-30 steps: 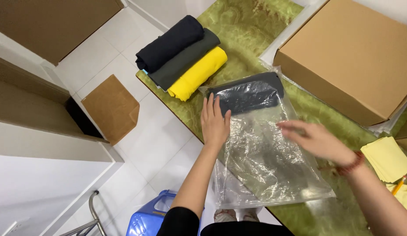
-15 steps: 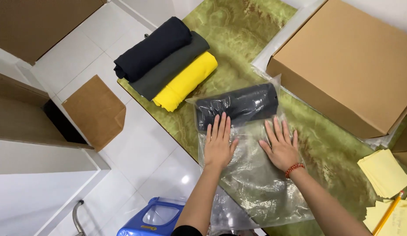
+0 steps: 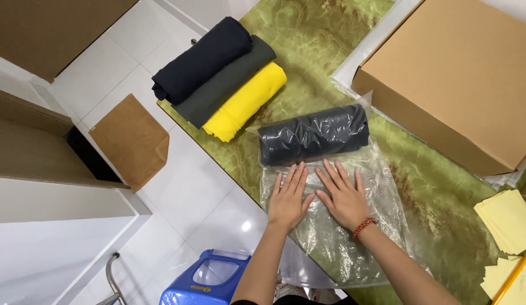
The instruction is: The person folds a pair of black pants on a table and places them in a stack. They then retrieve a cardboard box and a plastic bag, place the folded pants inside the bag, and seal it.
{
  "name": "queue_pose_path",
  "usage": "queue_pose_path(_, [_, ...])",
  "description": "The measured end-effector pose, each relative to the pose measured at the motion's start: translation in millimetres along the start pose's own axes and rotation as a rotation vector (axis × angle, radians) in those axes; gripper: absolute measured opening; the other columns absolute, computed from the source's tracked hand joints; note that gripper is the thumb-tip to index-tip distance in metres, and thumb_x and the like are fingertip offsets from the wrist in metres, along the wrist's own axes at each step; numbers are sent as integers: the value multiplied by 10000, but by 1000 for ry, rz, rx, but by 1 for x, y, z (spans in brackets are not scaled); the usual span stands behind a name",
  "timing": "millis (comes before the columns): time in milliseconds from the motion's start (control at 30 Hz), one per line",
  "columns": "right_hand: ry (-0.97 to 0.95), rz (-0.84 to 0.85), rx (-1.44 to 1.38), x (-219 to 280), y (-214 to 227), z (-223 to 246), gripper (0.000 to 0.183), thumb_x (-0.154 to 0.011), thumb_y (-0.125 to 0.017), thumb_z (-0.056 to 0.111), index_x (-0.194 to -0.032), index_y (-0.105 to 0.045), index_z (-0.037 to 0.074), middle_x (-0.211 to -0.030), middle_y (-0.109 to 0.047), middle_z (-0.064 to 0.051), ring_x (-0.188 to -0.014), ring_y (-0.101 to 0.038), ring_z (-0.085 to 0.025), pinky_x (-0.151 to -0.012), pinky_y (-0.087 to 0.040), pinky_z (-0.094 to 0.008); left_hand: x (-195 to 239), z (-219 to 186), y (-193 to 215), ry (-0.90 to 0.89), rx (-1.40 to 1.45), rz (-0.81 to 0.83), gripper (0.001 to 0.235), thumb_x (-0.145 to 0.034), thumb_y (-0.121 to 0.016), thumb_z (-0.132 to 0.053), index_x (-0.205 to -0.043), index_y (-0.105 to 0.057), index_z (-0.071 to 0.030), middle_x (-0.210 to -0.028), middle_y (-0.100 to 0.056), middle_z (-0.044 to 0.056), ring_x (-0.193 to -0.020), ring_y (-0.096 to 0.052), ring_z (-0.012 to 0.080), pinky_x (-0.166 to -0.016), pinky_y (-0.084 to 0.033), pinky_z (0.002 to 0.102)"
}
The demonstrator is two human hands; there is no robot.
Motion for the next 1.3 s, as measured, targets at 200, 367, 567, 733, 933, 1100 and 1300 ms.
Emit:
queue_pose_path(200, [-236, -20, -18, 19, -2, -77, 666, -1075, -183, 709, -1687, -213, 449, -1796, -106, 156, -1648, -47, -143, -1318, 48, -507, 30, 28, 19, 105, 13, 83, 701, -1112, -358, -535, -1697, -228, -172, -1801, -147, -23, -1649, -120, 193, -1338, -35, 506])
queue_pose_path(367, [-317, -119, -22, 48, 1, -115, 666, -1102, -265, 616, -1717, -189, 373, -1813, -107, 101, -1663, -66, -198, -1328, 34, -585, 68, 43, 31, 298, -12, -23, 637, -1126, -398, -461, -1673, -291, -152, -1787, -195, 6, -1633, -164, 207, -1322, -91, 496])
queue_pose_path(567, [-310, -147, -62, 81, 0, -96, 664, -1103, -285, 588, -1717, -190, 352, -1822, -86, 60, -1668, -47, -237, -1313, 0, -638, 109, 66, 36, 776, 382, -217, 701, -1029, -659, -243, -1653, -339, -257, -1592, -288, 154, -1374, -479, 399, -1078, -536, 550])
queue_pose_path(733, [-216, -168, -3, 122, -7, -107, 598, -1109, -275, 592, -1683, -255, 422, -1828, -108, 87, -1678, -60, -199, -1328, -11, -606, 166, 82, -43, 1052, 1036, -153, 917, -1020, -717, -456, -1691, -153, -190, -1280, -643, 231, -865, -804, 315, -678, -689, 348])
queue_pose_path(933, [-261, -240, -50, 147, -1, -134, 665, -1096, -221, 589, -1701, -272, 319, -1799, -198, 19, -1658, -130, -205, -1285, -28, -619, 204, 33, 4, 1138, 1242, 271, 229, -914, -858, -324, -954, -738, -133, -876, -795, 19, -651, -656, 104, -563, -462, 267])
queue_pose_path(1100, [-318, -240, -126, 143, -4, -123, 621, -1132, -234, 428, -1702, -272, 186, -1816, -115, -72, -1670, -40, -286, -1238, -25, -742, 252, 0, 11, 1084, 1437, 570, 247, -935, -843, -309, -869, -704, -116, -885, -791, 42, -751, -710, 104, -652, -606, 244])
queue_pose_path(1300, [226, 91, -453, 137, -2, 21, 516, -1052, -439, 498, -1459, -636, 249, -1580, -583, -12, -1503, -496, -210, -1179, -499, -479, 251, -22, 45, 1042, 1492, 356, 230, -1007, -761, -272, -845, -668, -139, -774, -596, -23, -729, -612, 57, -704, -634, 251])
Point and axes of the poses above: each hand's wrist, its own x-axis away from the middle knuckle, its own y-axis out of the back of the hand, z = x × y, the point moved 9 cm from there along -x, towards the middle knuckle
